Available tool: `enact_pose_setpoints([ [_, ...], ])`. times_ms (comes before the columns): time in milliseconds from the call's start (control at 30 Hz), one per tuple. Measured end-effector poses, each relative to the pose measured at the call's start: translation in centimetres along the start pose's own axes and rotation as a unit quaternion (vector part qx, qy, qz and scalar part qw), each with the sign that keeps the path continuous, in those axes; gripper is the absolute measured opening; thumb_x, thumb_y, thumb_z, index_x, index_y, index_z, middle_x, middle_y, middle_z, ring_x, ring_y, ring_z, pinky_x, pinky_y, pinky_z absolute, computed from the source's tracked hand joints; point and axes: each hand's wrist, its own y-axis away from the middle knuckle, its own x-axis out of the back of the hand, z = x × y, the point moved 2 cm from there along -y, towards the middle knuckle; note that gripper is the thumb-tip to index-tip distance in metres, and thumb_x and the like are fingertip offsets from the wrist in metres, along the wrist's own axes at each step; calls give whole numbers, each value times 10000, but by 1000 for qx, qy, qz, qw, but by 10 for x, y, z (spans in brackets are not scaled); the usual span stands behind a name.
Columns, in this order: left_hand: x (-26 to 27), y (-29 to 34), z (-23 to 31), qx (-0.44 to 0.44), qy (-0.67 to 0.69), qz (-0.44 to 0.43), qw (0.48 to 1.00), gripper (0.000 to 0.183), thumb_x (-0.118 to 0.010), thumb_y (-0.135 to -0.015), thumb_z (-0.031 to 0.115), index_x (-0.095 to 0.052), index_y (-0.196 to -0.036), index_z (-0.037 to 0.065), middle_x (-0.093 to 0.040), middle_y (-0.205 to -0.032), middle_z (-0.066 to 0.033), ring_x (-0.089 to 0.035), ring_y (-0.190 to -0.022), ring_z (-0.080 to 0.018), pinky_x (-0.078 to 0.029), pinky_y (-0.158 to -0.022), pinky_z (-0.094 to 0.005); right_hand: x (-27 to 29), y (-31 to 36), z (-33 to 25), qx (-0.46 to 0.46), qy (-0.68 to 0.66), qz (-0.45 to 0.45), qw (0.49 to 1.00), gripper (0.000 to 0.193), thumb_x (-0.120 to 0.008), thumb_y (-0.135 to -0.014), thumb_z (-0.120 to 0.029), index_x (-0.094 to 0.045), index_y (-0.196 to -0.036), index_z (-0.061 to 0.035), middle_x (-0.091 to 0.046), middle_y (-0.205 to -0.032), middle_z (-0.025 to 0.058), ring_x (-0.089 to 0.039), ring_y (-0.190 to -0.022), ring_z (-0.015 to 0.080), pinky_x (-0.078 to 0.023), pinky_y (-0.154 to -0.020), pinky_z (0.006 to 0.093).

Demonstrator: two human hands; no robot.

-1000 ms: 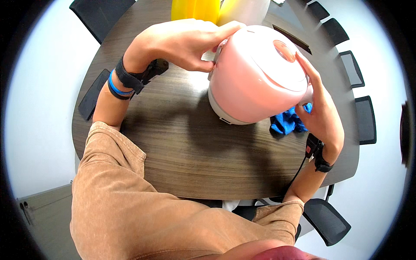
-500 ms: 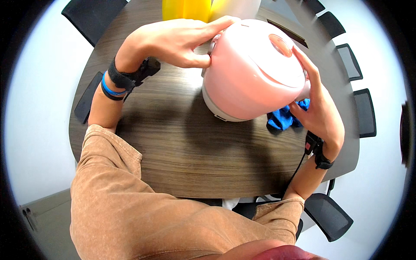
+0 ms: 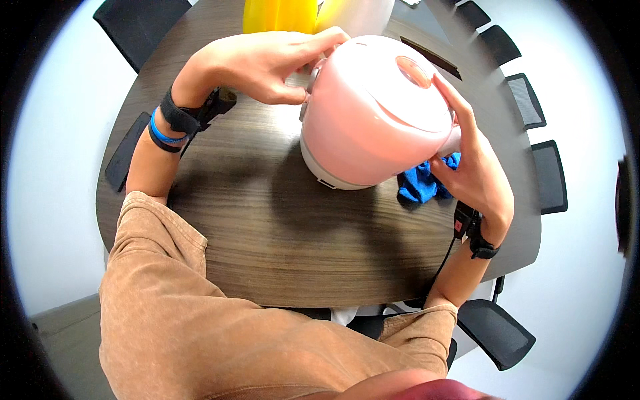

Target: The person wipes the exterior of a yellow thermos, a white thermos, and a pink humidifier using a blue cloth. The person opens the lids of the white thermos and pink humidifier to wipe the interior surfaces before closing them.

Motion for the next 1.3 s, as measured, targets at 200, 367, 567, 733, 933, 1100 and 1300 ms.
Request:
enact_pose_setpoints([
  [200,2,-1,-6,56,13,-67,996,703,-729,-909,160,-387,-1509,27,-678,-1075,-214,-696,-977,-351,-570,-867,-430,-2,-1,-1,-16,-17,-1,1000,1099,-783,-742,120,-333,-1692,-200,-534,-1600,232,-541,-1457,408,-483,-1180,532],
  [367,6,-5,12,90,-34,-87,992,723,-688,-969,246,-324,-1546,8,-676,-1101,-268,-695,-1011,-413,-564,-880,-463,-2,1,4,-8,-21,0,1000,1105,-769,-744,129,-321,-1696,-206,-527,-1606,232,-540,-1454,410,-481,-1180,551],
  [567,-8,5,-11,28,-52,-33,998,762,-668,-1006,299,-270,-1573,-17,-654,-1223,-338,-658,-1177,-491,-536,-980,-505,-3,-1,0,-13,-20,-1,1000,1098,-753,-745,129,-319,-1696,-203,-515,-1621,221,-536,-1458,414,-477,-1183,564],
  [733,-6,4,-8,18,-57,-28,998,733,-666,-1001,295,-292,-1551,-13,-663,-1199,-335,-664,-1154,-501,-541,-971,-514,-2,-2,3,2,-16,0,1000,1090,-740,-746,132,-321,-1696,-200,-517,-1620,219,-534,-1459,413,-478,-1183,561],
  [933,2,0,11,60,5,-61,996,664,-700,-957,216,-346,-1475,1,-691,-1094,-297,-701,-1043,-478,-561,-894,-528,-1,-1,6,-8,-26,-14,1000,1086,-752,-751,127,-320,-1695,-192,-524,-1615,216,-522,-1473,413,-469,-1193,562],
  [1100,-1,-1,14,49,-48,-46,997,763,-762,-886,126,-367,-1524,-18,-688,-1152,-298,-699,-1095,-449,-567,-932,-487,2,1,10,5,-33,-12,999,1062,-754,-762,125,-311,-1686,-152,-477,-1653,205,-459,-1527,400,-415,-1245,566],
  [1300,-2,0,11,26,-62,-33,997,796,-761,-890,123,-382,-1575,-19,-667,-1292,-293,-674,-1185,-437,-555,-1017,-452,4,0,8,-1,-41,-13,999,1045,-752,-763,125,-309,-1675,-127,-398,-1706,193,-401,-1565,398,-370,-1274,584],
])
